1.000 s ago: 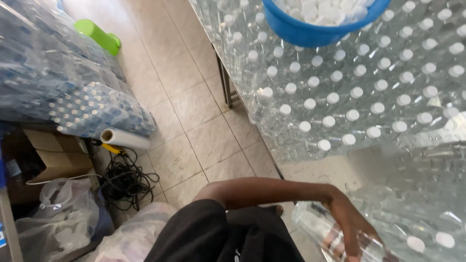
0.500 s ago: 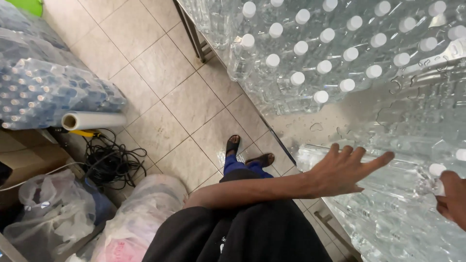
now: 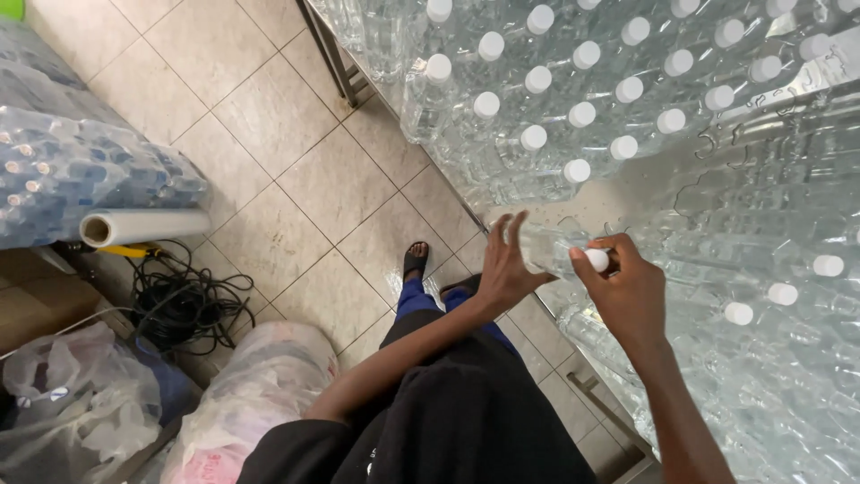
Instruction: Manually placing plastic caps onto the necks of clear water bottles arranged in a grid on a table.
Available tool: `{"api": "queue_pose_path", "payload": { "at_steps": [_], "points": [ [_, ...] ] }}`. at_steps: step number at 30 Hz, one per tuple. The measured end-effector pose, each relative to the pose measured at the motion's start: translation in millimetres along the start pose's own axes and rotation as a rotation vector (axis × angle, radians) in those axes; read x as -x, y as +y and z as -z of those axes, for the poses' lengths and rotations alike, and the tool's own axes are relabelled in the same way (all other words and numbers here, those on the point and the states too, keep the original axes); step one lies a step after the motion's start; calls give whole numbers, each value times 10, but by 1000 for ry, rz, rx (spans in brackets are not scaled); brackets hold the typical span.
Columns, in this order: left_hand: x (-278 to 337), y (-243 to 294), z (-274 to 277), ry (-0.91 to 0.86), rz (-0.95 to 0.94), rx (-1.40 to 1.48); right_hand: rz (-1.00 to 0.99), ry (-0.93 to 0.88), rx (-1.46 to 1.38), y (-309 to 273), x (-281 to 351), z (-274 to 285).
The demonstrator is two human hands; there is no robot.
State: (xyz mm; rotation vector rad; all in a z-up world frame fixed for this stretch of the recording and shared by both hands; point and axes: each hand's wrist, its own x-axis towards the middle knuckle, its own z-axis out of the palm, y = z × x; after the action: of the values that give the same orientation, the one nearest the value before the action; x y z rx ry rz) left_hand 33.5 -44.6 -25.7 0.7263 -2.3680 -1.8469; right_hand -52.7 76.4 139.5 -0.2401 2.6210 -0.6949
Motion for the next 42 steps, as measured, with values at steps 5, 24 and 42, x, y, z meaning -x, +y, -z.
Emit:
{"api": "queue_pose_path", "payload": {
  "at_steps": [5,24,42],
  "points": [
    [-72,-31,149,8,192,212,40,66,-103,-138,-131,-235],
    [-284,-569,347,47,1,81,160,53,-768,-207,-88,-537],
    [57,-1210,71,-240,263,-124,99,338,543,1495,315,769]
  ]
}}
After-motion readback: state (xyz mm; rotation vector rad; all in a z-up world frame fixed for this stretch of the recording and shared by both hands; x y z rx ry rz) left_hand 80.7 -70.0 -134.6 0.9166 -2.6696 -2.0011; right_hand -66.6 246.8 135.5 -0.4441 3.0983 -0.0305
